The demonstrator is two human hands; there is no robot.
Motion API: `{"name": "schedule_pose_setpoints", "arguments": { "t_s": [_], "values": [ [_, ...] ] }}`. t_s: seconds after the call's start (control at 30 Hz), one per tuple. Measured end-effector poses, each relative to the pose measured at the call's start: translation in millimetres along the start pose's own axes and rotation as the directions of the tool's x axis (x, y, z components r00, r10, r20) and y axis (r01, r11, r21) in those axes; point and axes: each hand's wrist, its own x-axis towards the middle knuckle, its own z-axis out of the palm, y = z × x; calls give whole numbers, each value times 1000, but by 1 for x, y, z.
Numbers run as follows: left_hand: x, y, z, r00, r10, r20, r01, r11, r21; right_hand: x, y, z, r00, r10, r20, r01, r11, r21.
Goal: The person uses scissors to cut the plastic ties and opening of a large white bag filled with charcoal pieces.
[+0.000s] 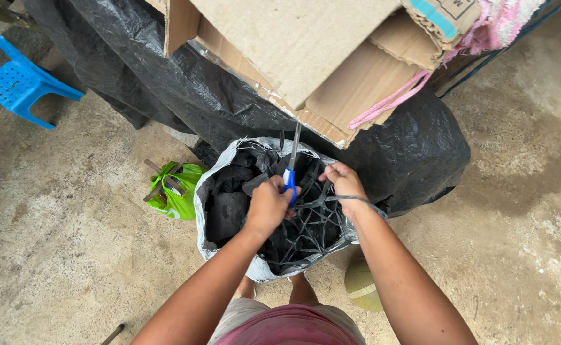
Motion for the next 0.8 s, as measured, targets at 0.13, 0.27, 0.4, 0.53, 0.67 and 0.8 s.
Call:
{"name": "schedule_pose_setpoints", "arguments": {
  "t_s": [0.13,0.27,0.4,0.53,0.67,0.8],
  "values": [
    [-2,6,-23,956,-89,280,60,992,110,-12,-3,7,998,-56,-34,57,998,17],
    [4,-5,-36,803,-140,579,174,985,-3,-21,-6,8,998,-27,-53,31,996,79],
    [12,-10,-37,665,-146,732,294,953,-76,-26,-8,9,997,-58,-54,62,995,80],
    [16,-11,-31,595,-205,777,373,927,-41,-30,-14,11,997,-25,-73,32,994,104],
    [20,-12,-24,552,-240,799,390,921,7,-35,-19,12,995,25,-100,-14,994,107],
    [22,-7,-24,534,-269,802,391,919,48,-33,-16,12,991,15,-129,-1,994,110]
  ]
}}
